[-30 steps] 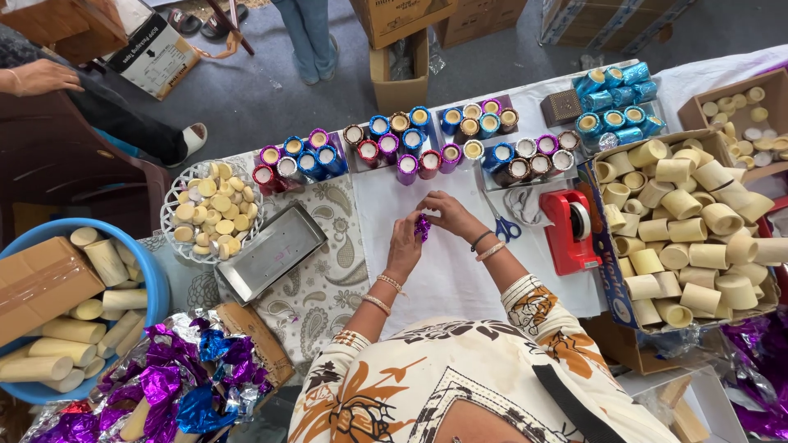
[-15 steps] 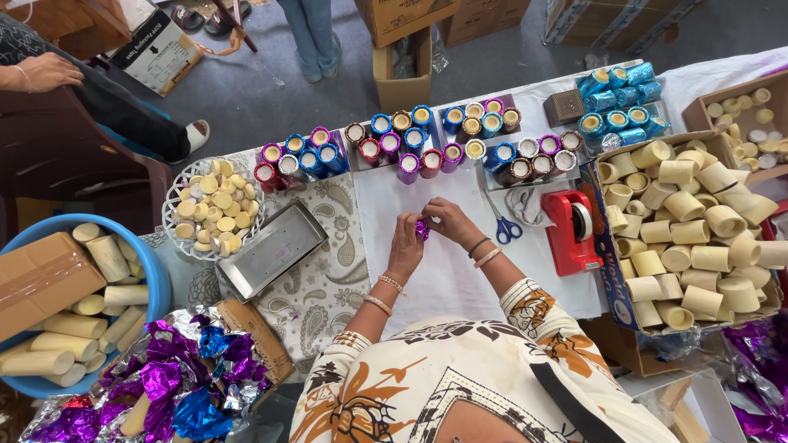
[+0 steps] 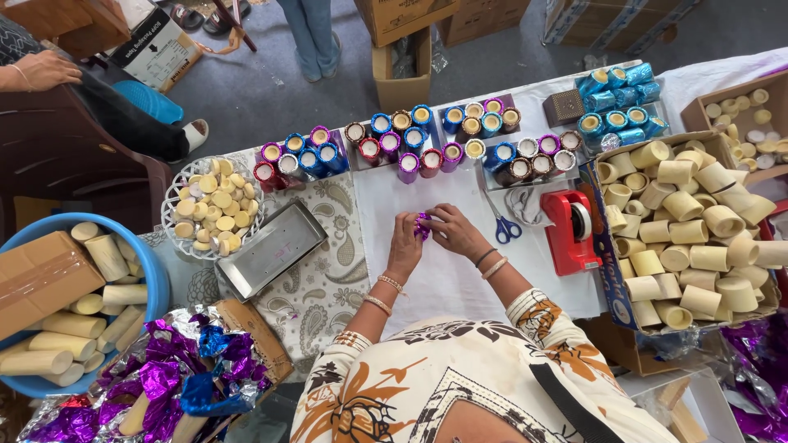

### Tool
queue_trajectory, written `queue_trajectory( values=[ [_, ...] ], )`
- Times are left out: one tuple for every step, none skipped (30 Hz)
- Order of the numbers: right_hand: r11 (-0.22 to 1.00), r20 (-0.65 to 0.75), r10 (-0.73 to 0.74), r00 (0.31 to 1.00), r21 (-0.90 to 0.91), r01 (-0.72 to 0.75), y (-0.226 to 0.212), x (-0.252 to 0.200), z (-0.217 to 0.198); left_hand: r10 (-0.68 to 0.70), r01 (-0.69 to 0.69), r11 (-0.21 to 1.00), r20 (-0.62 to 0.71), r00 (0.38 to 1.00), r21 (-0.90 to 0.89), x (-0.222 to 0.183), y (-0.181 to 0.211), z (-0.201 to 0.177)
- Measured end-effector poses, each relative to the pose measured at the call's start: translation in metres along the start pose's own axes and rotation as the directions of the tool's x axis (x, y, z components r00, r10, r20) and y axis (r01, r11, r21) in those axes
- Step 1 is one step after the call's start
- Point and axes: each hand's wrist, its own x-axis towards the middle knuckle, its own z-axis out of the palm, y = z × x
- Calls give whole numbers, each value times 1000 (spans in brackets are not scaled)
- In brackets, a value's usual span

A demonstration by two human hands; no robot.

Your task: Wrapping small cylindrical items in colored foil and organizing them on a workbench.

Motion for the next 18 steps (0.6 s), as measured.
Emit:
queue_trajectory(
  values=[
    [1000, 0, -1, 1000, 0, 1, -2, -1, -2, 0, 0, 1000, -1, 1000, 0, 0, -1, 0],
    [998, 3, 40, 999, -45, -40, -5, -4, -4, -11, 12, 998, 11, 1000, -53, -1, -2, 0],
    [993, 4, 81, 997, -89, -80, -8, -7, -5, -22, 24, 994, 23, 1000, -107, -2, -2, 1],
    [993, 4, 82, 997, -90, -82, -9, -8, -5, -22, 24, 994, 23, 999, -108, -1, -1, -2],
    [990, -13, 108, 994, -87, -109, -10, -9, -6, -16, 18, 987, 19, 1000, -160, -1, 1, -4],
    [987, -32, 135, 990, -84, -138, -10, -9, -6, -7, 10, 977, 15, 1000, -212, 1, 2, -6],
    [986, -33, 138, 990, -86, -140, -11, -8, -6, -5, 9, 977, 17, 1000, -214, 1, -6, -4],
    [986, -34, 142, 989, -88, -144, -12, -7, -5, -80, 69, 957, -26, 996, -282, 1, -14, -1],
    [985, -34, 146, 989, -89, -148, -13, -7, -5, -157, 125, 928, -63, 986, -352, 1, -23, 2],
    [984, -36, 148, 988, -90, -151, -13, -7, -6, -156, 125, 928, -60, 986, -352, 5, -21, -4],
    [984, -33, 152, 988, -87, -154, -15, -7, -6, -136, 114, 956, -64, 989, -270, 8, -19, -10],
    [984, -31, 153, 988, -85, -155, -15, -6, -7, -115, 100, 977, -68, 991, -186, 13, -17, -17],
    [984, -33, 153, 988, -87, -156, -18, -7, -7, -112, 98, 978, -68, 991, -186, 18, -14, -23],
    [983, -33, 169, 985, -69, -171, -19, -7, -8, 48, -54, 992, -53, 997, -116, 24, -11, -28],
    [981, -32, 184, 982, -51, -185, -21, -7, -9, 205, -206, 977, -27, 978, -48, 29, -8, -34],
    [981, -34, 186, 982, -52, -187, -22, -8, -8, 207, -208, 977, -26, 978, -49, 31, -11, -34],
    [980, -43, 198, 979, -30, -199, -22, -9, -6, 205, -203, 978, 62, 977, -41, 32, -13, -33],
    [978, -53, 209, 976, -8, -210, -22, -10, -5, 202, -200, 979, 149, 968, -32, 34, -16, -33]
  ],
)
